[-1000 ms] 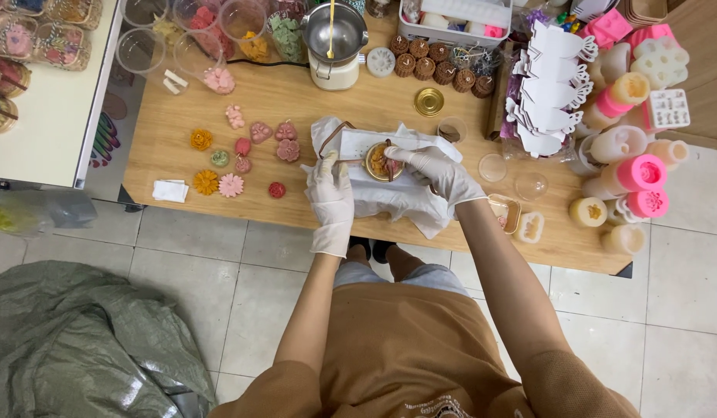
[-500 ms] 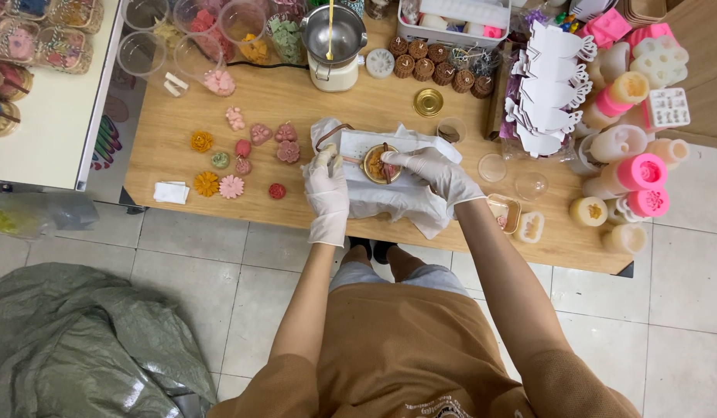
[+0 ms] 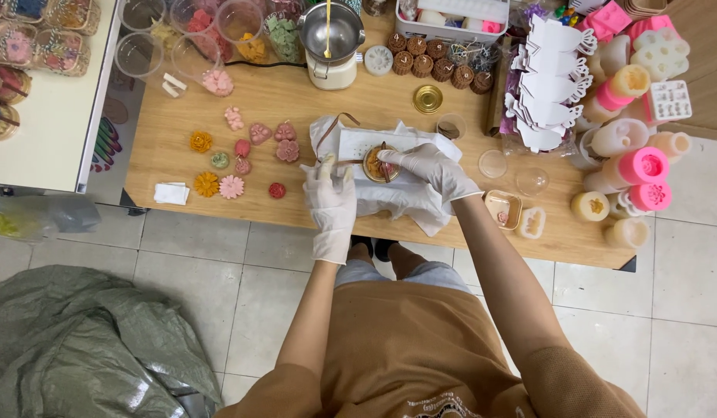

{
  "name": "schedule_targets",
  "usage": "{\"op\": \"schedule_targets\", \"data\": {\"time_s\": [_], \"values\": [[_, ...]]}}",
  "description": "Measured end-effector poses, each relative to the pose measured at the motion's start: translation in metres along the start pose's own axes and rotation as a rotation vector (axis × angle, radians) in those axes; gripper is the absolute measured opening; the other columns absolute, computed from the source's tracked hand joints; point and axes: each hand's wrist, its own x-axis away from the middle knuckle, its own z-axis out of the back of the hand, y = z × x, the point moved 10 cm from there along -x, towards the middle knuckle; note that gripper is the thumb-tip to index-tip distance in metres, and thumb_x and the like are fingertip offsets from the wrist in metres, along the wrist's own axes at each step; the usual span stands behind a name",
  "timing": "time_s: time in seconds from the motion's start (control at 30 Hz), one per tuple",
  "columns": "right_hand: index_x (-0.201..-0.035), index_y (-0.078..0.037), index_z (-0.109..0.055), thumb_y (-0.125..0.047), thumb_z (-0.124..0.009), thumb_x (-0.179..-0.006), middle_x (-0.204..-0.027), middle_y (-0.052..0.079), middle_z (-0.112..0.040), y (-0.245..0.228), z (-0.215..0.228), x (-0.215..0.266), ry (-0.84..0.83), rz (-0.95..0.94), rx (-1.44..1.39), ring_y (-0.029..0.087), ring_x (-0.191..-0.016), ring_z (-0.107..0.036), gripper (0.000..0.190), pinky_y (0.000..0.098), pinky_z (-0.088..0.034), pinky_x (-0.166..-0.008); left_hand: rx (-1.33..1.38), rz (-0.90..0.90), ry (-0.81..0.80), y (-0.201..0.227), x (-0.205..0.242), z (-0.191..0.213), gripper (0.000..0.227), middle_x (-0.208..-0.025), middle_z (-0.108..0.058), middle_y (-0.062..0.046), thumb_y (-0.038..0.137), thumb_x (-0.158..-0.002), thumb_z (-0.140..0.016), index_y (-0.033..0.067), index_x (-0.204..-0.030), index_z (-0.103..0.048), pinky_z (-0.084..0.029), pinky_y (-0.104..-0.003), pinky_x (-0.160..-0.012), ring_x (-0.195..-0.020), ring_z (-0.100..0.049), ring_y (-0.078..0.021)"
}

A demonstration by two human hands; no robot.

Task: The person wraps and ties a ribbon around a packaged craft container by hand, then places the finished container onto a tray beside other packaged items.

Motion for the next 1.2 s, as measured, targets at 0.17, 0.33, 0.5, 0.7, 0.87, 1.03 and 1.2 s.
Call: {"op": "schedule_targets", "data": {"time_s": [0.17,0.33,0.5,0.7,0.87,1.03,1.2], "values": [[-0.125,-0.006,-0.073,-0.038,-0.078,-0.084,-0.117,0.005,-0.077,-0.009,-0.001,0.004,-0.029,0.070,-0.004,0.013,-0.100,-0.067,0.052,0.0277,-0.054,-0.087,-0.103,-0.277,0.130,0.046,0.027,0.032,0.090,-0.135,-0.047,-0.017,0.051,-0.076,-0.092,0.0181,-0.147,-0.048,-0.038,-0.056,-0.108,-0.127,-0.047,-0.0365],[-0.124,-0.007,-0.072,-0.034,-0.077,-0.084,-0.118,0.005,-0.076,-0.020,-0.007,0.017,-0.061,0.022,-0.101,0.012,-0.099,-0.068,0.049,0.0276,-0.055,-0.086,-0.208,-0.489,-0.435,0.101,-0.005,-0.013,0.130,-0.160,-0.039,-0.015,0.058,-0.057,-0.092,0.0199,-0.160,-0.024,-0.014,-0.064,-0.122,-0.152,-0.030,-0.0363],[-0.123,-0.005,-0.073,-0.033,-0.078,-0.085,-0.116,0.006,-0.076,-0.028,-0.006,0.033,-0.060,0.029,-0.160,0.012,-0.098,-0.067,0.047,0.0276,-0.054,-0.086,-0.496,-0.110,-0.818,0.086,-0.015,-0.031,0.117,-0.165,-0.028,0.007,0.056,-0.060,-0.090,0.0411,-0.156,-0.024,-0.004,-0.073,-0.104,-0.152,-0.010,-0.0349],[-0.120,-0.004,-0.073,-0.034,-0.079,-0.083,-0.112,0.005,-0.077,-0.021,-0.004,0.026,-0.045,0.003,-0.142,0.012,-0.096,-0.068,0.048,0.0279,-0.055,-0.084,-0.225,-0.417,-0.685,0.082,-0.018,-0.063,0.106,-0.157,-0.046,0.003,0.055,-0.062,-0.091,0.0270,-0.151,-0.040,0.004,-0.059,-0.125,-0.154,-0.029,-0.0182],[-0.119,-0.003,-0.075,-0.035,-0.079,-0.083,-0.109,0.006,-0.077,-0.014,-0.001,0.022,-0.034,-0.011,-0.137,0.012,-0.093,-0.067,0.048,0.0287,-0.054,-0.082,-0.060,-0.464,-0.686,0.080,-0.016,-0.067,0.115,-0.157,-0.046,-0.001,0.051,-0.058,-0.093,0.0232,-0.155,-0.037,0.001,-0.058,-0.125,-0.153,-0.029,-0.0226],[-0.119,-0.003,-0.075,-0.038,-0.079,-0.083,-0.109,0.005,-0.078,-0.014,0.001,0.018,-0.057,0.031,-0.099,0.012,-0.093,-0.067,0.050,0.0284,-0.055,-0.083,-0.080,-0.449,-0.722,0.077,-0.018,-0.074,0.114,-0.156,-0.047,-0.001,0.049,-0.058,-0.094,0.0241,-0.153,-0.037,-0.003,-0.056,-0.125,-0.152,-0.032,-0.0221],[-0.117,-0.003,-0.076,-0.040,-0.080,-0.081,-0.108,0.006,-0.078,-0.013,0.004,0.018,-0.039,0.014,-0.046,0.012,-0.092,-0.067,0.052,0.0293,-0.055,-0.082,-0.082,-0.481,-0.724,0.077,-0.019,-0.073,0.113,-0.158,-0.046,-0.001,0.046,-0.060,-0.095,0.0250,-0.154,-0.036,-0.007,-0.054,-0.125,-0.152,-0.033,-0.0239]]}}
